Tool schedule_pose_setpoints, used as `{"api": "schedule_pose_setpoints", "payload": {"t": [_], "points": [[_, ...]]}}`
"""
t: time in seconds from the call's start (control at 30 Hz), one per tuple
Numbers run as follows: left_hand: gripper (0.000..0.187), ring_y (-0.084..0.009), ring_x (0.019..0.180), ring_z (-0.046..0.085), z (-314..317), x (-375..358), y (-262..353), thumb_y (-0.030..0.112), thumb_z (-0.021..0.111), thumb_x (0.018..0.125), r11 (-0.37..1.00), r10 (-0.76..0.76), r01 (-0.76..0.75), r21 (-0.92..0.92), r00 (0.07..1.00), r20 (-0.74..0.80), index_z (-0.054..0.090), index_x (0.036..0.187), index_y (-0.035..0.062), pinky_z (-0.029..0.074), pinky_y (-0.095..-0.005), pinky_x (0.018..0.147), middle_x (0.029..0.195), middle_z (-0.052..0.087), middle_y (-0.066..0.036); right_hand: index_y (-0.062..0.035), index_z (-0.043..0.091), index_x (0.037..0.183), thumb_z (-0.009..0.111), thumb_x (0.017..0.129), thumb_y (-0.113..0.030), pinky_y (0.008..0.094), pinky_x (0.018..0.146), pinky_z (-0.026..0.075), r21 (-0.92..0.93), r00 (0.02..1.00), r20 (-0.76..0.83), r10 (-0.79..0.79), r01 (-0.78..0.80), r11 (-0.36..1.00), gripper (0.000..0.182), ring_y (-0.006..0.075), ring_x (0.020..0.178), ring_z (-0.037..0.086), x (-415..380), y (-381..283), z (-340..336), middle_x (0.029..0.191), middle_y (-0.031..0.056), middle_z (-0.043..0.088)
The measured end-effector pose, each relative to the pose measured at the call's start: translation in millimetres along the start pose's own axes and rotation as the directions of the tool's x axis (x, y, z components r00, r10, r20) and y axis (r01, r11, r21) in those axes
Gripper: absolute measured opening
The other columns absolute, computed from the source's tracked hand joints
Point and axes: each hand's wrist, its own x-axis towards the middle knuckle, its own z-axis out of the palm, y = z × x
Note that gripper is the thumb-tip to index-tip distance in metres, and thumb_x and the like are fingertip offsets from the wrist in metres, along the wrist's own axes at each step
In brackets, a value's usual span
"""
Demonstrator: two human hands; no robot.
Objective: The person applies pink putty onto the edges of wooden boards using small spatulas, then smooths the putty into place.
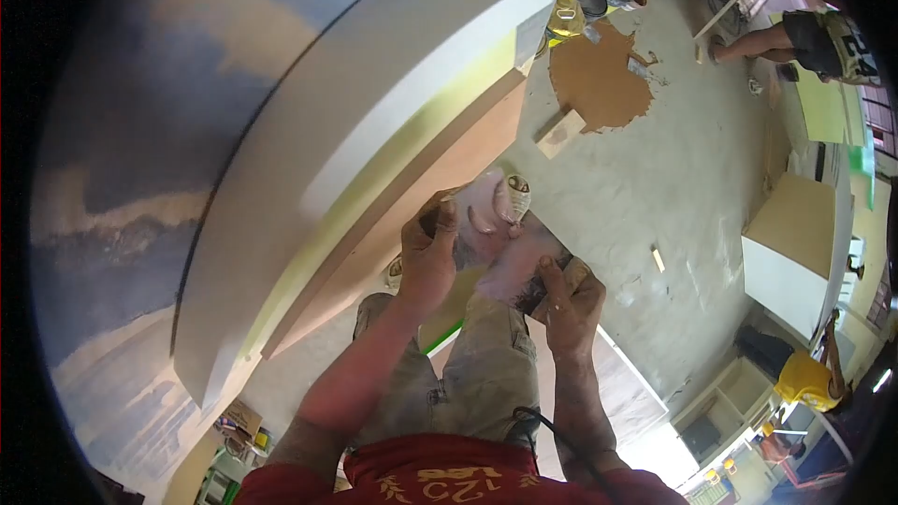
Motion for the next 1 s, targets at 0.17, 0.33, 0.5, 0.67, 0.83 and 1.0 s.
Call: {"api": "schedule_pose_setpoints", "payload": {"t": [0.17, 0.33, 0.5, 0.67, 0.83, 1.0], "points": [[0.035, -0.0055, 0.067, 0.042, 74, 14, -17, 0.034, 0.054, 0.104, 0.906, -0.170, 0.084, 0.416, 0.970, 0.175, 0.060, 0.093, 0.0010, 0.036, -0.0255, 0.059, 0.076, 0.053, 0.004, -0.0039, 0.056, 0.068, 0.068, 0.092, -0.010, 0.0252, 0.050, 0.032, 0.034, 1.000, -0.026, -0.015, 0.016, 0.999, 0.028, 0.0042, 0.060, 0.042, 86, -26, -46, 0.065, -0.0037, 0.053], [0.029, -0.0118, 0.075, 0.063, 122, 34, -30, 0.025, 0.050, 0.105, 0.935, -0.336, 0.314, 0.165, 0.934, 0.122, 0.058, 0.093, 0.0003, 0.056, -0.0253, 0.067, 0.082, 0.062, -0.006, 0.0019, 0.066, 0.081, 0.071, 0.088, -0.009, 0.0324, 0.065, 0.047, -0.002, 0.783, 0.263, -0.563, 0.584, 0.812, 0.014, 0.0139, 0.070, 0.056, 152, -51, -114, 0.080, 0.0058, 0.065], [0.033, -0.0172, 0.081, 0.066, 156, 63, -23, 0.027, 0.047, 0.105, 0.803, -0.432, 0.511, -0.307, 0.853, 0.292, 0.056, 0.117, -0.0029, 0.057, -0.0295, 0.072, 0.100, 0.065, -0.011, -0.0339, 0.069, 0.121, 0.078, 0.072, -0.024, 0.0373, 0.080, 0.051, -0.114, 0.131, 0.649, -0.749, 0.991, 0.075, 0.051, 0.0238, 0.102, 0.056, 171, -69, -130, 0.120, 0.0038, 0.054], [0.045, -0.0192, 0.090, 0.067, 152, 69, -25, 0.039, 0.045, 0.105, 0.767, -0.282, 0.425, -0.481, 0.896, 0.343, 0.053, 0.126, 0.0007, 0.058, -0.0341, 0.075, 0.108, 0.065, -0.010, -0.0285, 0.070, 0.117, 0.074, 0.074, -0.017, 0.0363, 0.074, 0.053, -0.389, 0.336, 0.768, -0.546, 0.921, 0.020, 0.045, 0.0221, 0.102, 0.057, 233, -31, -161, 0.124, 0.0080, 0.056], [0.041, -0.0209, 0.107, 0.064, 140, 88, -32, 0.027, 0.050, 0.104, 0.987, 0.060, -0.040, -0.158, 0.990, 0.124, 0.051, 0.133, -0.0020, 0.053, -0.0364, 0.092, 0.125, 0.060, -0.013, -0.0096, 0.062, 0.126, 0.069, 0.085, -0.010, 0.0294, 0.066, 0.056, -0.252, 0.872, 0.482, -0.088, 0.235, 0.939, 0.041, 0.0187, 0.097, 0.064, 243, -18, -157, 0.122, 0.0127, 0.059], [0.030, -0.0387, 0.120, 0.061, 157, 100, -20, 0.027, 0.053, 0.103, 0.683, 0.466, -0.650, 0.332, 0.739, 0.487, 0.063, 0.127, 0.0126, 0.045, -0.0512, 0.105, 0.127, 0.061, -0.023, 0.0082, 0.052, 0.129, 0.064, 0.093, -0.012, 0.0283, 0.064, 0.058, 0.369, 0.761, 0.576, 0.298, -0.567, 0.736, 0.043, 0.0173, 0.089, 0.068, 222, -15, -137, 0.119, 0.0141, 0.062]]}}
